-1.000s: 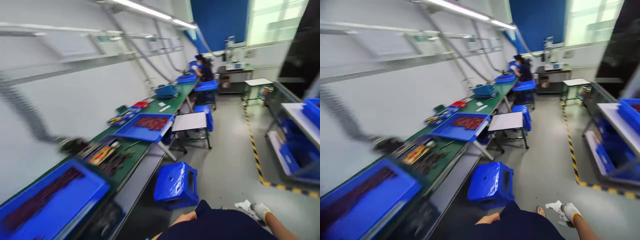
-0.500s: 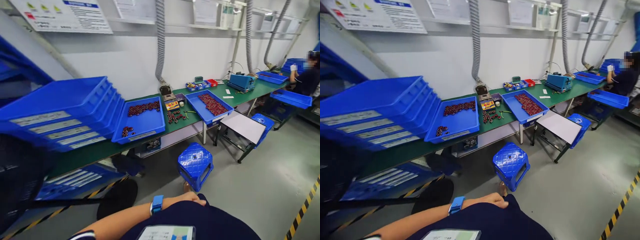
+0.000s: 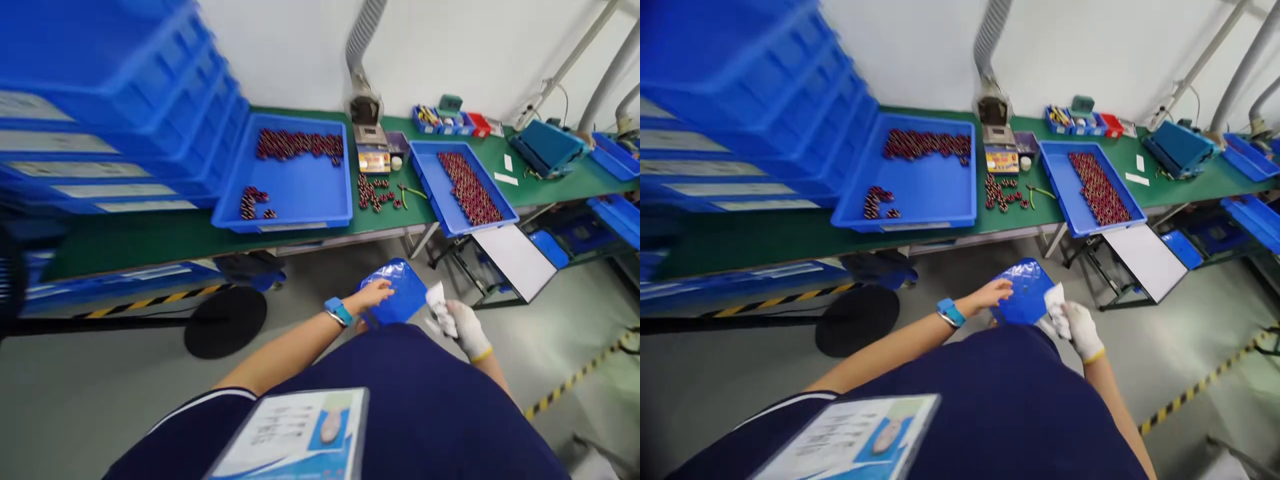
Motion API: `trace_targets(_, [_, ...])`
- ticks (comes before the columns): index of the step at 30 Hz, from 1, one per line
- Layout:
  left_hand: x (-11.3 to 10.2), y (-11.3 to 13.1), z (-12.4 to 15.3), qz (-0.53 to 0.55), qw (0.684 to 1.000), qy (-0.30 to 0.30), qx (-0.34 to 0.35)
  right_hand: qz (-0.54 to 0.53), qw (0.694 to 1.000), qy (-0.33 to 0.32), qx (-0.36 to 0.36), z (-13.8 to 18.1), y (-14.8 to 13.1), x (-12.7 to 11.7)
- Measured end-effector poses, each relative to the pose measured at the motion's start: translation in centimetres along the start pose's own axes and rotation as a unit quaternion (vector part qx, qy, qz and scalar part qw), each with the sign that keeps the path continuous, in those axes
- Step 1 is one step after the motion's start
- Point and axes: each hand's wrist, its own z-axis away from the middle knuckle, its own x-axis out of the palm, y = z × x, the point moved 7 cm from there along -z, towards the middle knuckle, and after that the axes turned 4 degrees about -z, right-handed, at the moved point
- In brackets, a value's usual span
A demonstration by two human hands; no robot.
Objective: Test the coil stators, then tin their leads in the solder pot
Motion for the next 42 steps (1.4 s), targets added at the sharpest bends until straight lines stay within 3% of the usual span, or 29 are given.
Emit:
trace_targets(3, [1.5, 0.1, -0.1, 0.104, 0.991, -0.081, -0.019, -0.059, 0.996, -0.017, 0.061, -1.9, -1.0, 0.5])
trace_targets(7, [2.2, 4.1, 1.6, 0.268, 0.95, -0.151, 0.051, -0.067, 0.991, -0.093, 0.063, -6.2, -4.6, 2.2])
trace_targets(11, [0.5, 6.6, 3.0, 0.402, 0.899, -0.103, 0.142, -0.008, 0.991, -0.127, 0.051, -9.1, -5.4, 2.5])
trace_targets(15, [0.7, 4.7, 1.7, 0.409, 0.904, 0.011, 0.125, 0.02, 0.964, -0.247, 0.101, -9.4, -4.9, 3.9])
trace_targets(18, [2.7, 3.7, -0.2, 0.42, 0.903, -0.003, 0.095, 0.032, 0.921, -0.37, 0.118, -8.3, -6.0, 5.4])
trace_targets(21, [3.9, 4.8, -0.6, 0.445, 0.887, -0.06, 0.109, 0.081, 0.901, -0.418, 0.082, -8.6, -7.7, 5.8])
trace_targets(23, [3.3, 6.0, 0.3, 0.451, 0.878, -0.056, 0.151, 0.086, 0.908, -0.403, 0.072, -9.9, -8.5, 5.6])
trace_targets(26, [1.3, 7.1, 2.3, 0.44, 0.875, 0.012, 0.201, 0.059, 0.945, -0.316, 0.054, -12.9, -8.9, 4.7])
trace_targets(28, [0.4, 6.9, 3.2, 0.404, 0.894, 0.068, 0.184, 0.041, 0.962, -0.266, 0.041, -14.6, -8.6, 4.2])
trace_targets(31, [-0.2, 6.1, 3.3, 0.33, 0.925, 0.136, 0.129, 0.036, 0.967, -0.248, 0.044, -16.4, -7.2, 3.9])
trace_targets(35, [-0.5, 5.2, 2.3, 0.282, 0.93, 0.205, 0.117, 0.205, 0.97, -0.133, 0.0, -18.4, -5.4, 1.2])
trace_targets(38, [-0.8, 4.6, 1.7, 0.247, 0.922, 0.267, 0.131, 0.295, 0.949, -0.01, -0.106, -18.4, -5.5, -0.9])
trace_targets(40, [-0.6, 4.2, 1.4, 0.223, 0.917, 0.303, 0.131, 0.266, 0.954, -0.031, -0.137, -17.8, -4.8, -0.3])
trace_targets(42, [-0.1, 4.0, 1.2, 0.203, 0.916, 0.324, 0.119, 0.231, 0.957, -0.154, -0.091, -16.7, -2.8, 2.2])
